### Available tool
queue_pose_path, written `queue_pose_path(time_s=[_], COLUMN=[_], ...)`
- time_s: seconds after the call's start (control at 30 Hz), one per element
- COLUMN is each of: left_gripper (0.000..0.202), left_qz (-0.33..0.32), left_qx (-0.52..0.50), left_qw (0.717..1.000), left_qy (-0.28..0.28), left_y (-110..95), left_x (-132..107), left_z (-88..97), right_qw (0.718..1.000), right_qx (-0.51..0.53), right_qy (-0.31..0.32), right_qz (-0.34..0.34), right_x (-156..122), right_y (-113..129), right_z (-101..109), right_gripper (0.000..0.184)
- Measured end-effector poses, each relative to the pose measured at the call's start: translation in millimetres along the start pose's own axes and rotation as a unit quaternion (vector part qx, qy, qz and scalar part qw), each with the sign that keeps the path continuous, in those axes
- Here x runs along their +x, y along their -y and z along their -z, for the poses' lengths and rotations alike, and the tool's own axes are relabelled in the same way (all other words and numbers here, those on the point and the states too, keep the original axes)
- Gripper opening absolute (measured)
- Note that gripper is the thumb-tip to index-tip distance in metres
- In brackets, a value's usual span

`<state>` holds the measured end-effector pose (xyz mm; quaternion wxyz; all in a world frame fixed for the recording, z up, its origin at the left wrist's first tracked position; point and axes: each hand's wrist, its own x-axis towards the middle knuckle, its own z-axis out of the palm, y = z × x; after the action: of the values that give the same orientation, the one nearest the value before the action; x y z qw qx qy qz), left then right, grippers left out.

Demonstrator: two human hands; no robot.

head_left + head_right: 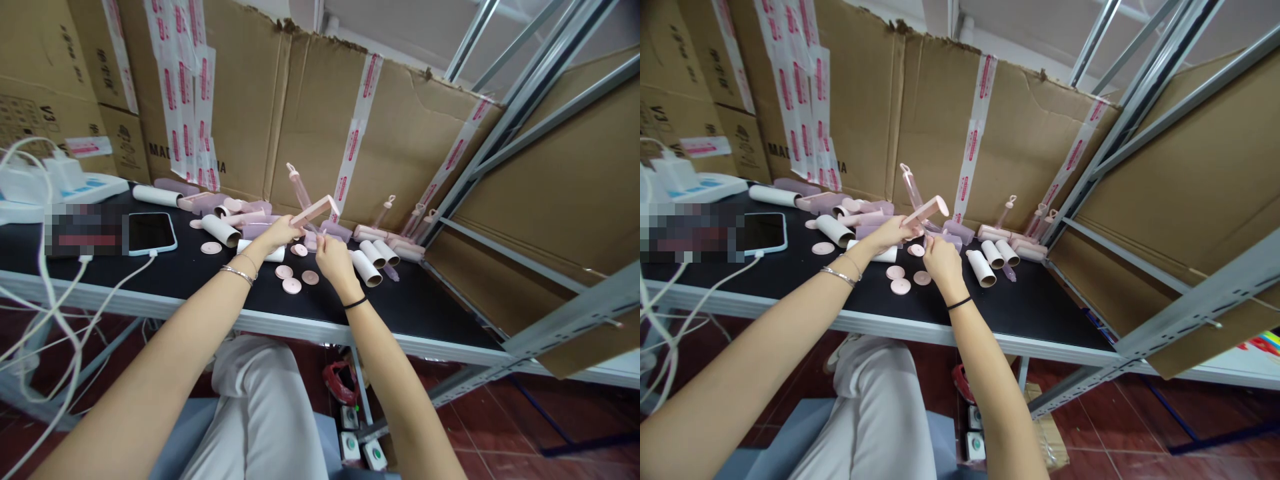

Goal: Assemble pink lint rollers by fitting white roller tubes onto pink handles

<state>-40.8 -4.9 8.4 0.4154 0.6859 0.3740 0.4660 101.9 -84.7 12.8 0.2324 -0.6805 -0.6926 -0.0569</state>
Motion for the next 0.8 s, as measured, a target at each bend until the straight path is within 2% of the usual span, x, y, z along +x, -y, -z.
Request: queue_pose_path(time_s=[0.13, 0.27, 0.4, 0.47, 0.57, 0.67, 0.73, 0.8], left_gripper=[0.006, 0.009, 0.009, 0.016, 0.016, 0.019, 0.028, 0.037], left_qz=[0.066, 0.105, 0.117, 0.104, 0.076, 0.042, -0.009, -0.07], left_qx=[-0.095, -0.197, -0.225, -0.218, -0.185, -0.077, 0.028, 0.115], left_qw=[0.993, 0.975, 0.967, 0.97, 0.98, 0.996, 0.999, 0.99], left_qy=[0.001, -0.015, -0.017, -0.011, 0.004, -0.018, -0.039, -0.033], left_y=[-5, -5, -3, -5, -9, -10, -10, -10], left_x=[-2, -1, 0, -2, -4, -3, -2, -3], left_z=[-3.7, -4.4, -3.1, -3.8, -6.4, -8.9, -10.1, -11.3], right_qw=[1.0, 1.0, 1.0, 1.0, 0.999, 0.995, 0.982, 0.955], right_qx=[-0.002, 0.007, 0.019, 0.026, 0.042, 0.088, 0.164, 0.281], right_qy=[0.006, 0.004, -0.004, -0.01, -0.02, -0.056, -0.089, -0.094], right_qz=[-0.002, -0.003, -0.013, -0.015, -0.007, 0.004, 0.011, 0.012], right_x=[0, 1, 1, 1, 2, 4, 6, 8], right_y=[2, 1, 0, -1, -2, -6, -9, -12], right_z=[0, -1, -2, -2, -2, -2, -4, -7], right_gripper=[0.047, 0.048, 0.046, 0.045, 0.043, 0.04, 0.036, 0.031])
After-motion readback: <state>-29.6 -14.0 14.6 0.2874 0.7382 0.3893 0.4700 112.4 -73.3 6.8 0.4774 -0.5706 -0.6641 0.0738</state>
